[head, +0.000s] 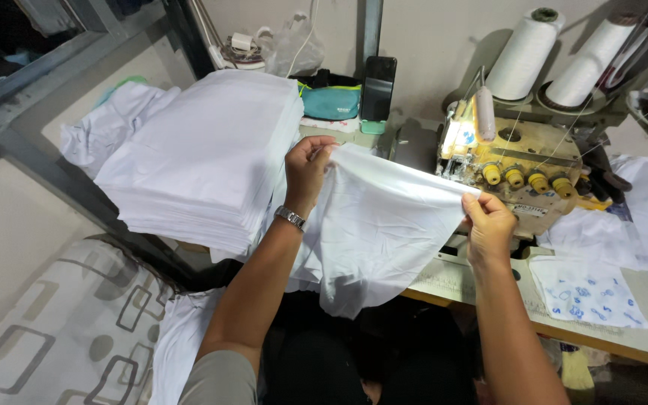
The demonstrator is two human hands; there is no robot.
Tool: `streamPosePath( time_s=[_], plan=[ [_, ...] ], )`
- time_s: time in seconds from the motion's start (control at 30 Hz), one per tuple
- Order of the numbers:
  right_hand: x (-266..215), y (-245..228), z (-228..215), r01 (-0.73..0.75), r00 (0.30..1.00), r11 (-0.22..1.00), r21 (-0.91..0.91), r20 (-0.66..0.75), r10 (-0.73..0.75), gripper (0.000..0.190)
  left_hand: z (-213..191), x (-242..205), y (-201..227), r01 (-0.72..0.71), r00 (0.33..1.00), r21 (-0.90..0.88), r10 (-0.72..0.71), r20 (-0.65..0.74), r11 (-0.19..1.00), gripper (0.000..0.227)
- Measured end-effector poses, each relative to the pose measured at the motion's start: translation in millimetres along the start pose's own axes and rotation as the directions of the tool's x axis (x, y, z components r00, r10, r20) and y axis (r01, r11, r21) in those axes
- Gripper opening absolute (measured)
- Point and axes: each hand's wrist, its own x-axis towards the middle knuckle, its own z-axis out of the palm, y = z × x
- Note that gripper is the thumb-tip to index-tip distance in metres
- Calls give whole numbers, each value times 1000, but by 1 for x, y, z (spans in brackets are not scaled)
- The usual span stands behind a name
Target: The person picks up, separates, and turns over individual pieces of white textile from a stack at a workstation next to a sewing machine.
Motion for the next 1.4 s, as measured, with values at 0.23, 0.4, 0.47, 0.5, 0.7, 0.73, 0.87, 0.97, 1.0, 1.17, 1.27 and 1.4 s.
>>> streamPosePath(
  time_s=[0.23, 0.4, 0.47, 0.5, 0.7, 0.73, 0.87, 0.97, 1.0, 1.17, 1.27, 1.4],
  plan=[
    [-15, -4, 12, 65, 994, 997, -27, 90, -63, 13, -23, -8, -17, -279, 957, 290, 240, 165, 915, 23],
    [-58, -16, 28, 52, 975, 999, -14, 216, -48, 14, -49, -61, 3, -599, 798, 560, 374, 473, 573, 39],
    [-72, -9, 23, 58, 968, 986, -155, 252, -17, 13, -65, -84, 43, -620, 785, 542, 440, 436, 567, 29],
    [-76, 5, 21, 56, 965, 987, -151, 260, -15, 13, -82, -78, 43, -616, 787, 550, 440, 432, 564, 29],
    [-90, 34, 8, -122, 970, 991, -61, 203, 132, 11, -178, -65, 62, -548, 804, 765, 465, 371, 337, 43],
    [-89, 35, 8, -120, 970, 991, -64, 207, 131, 11, -188, -64, 60, -502, 846, 803, 373, 380, 320, 39],
    [-90, 38, 9, -90, 962, 987, -131, 246, 120, 10, -204, -64, 54, -444, 893, 837, 240, 382, 319, 28],
    [-95, 29, 9, -60, 955, 988, -142, 280, 98, 10, -201, -58, 55, -431, 891, 859, 279, 357, 276, 18],
    [-95, 27, 10, -60, 953, 988, -141, 286, 99, 10, -199, -58, 61, -427, 893, 862, 280, 353, 274, 18],
    [-94, 30, 8, -35, 952, 990, -138, 297, 75, 11, -195, -53, 70, -420, 898, 853, 278, 341, 310, 13],
    [-95, 33, 9, -38, 952, 990, -136, 296, 77, 10, -194, -50, 77, -398, 912, 806, 281, 298, 438, 19],
    [-96, 27, 10, -40, 954, 989, -140, 288, 80, 10, -194, -47, 86, -280, 960, 766, 191, 207, 579, 12]
  ],
)
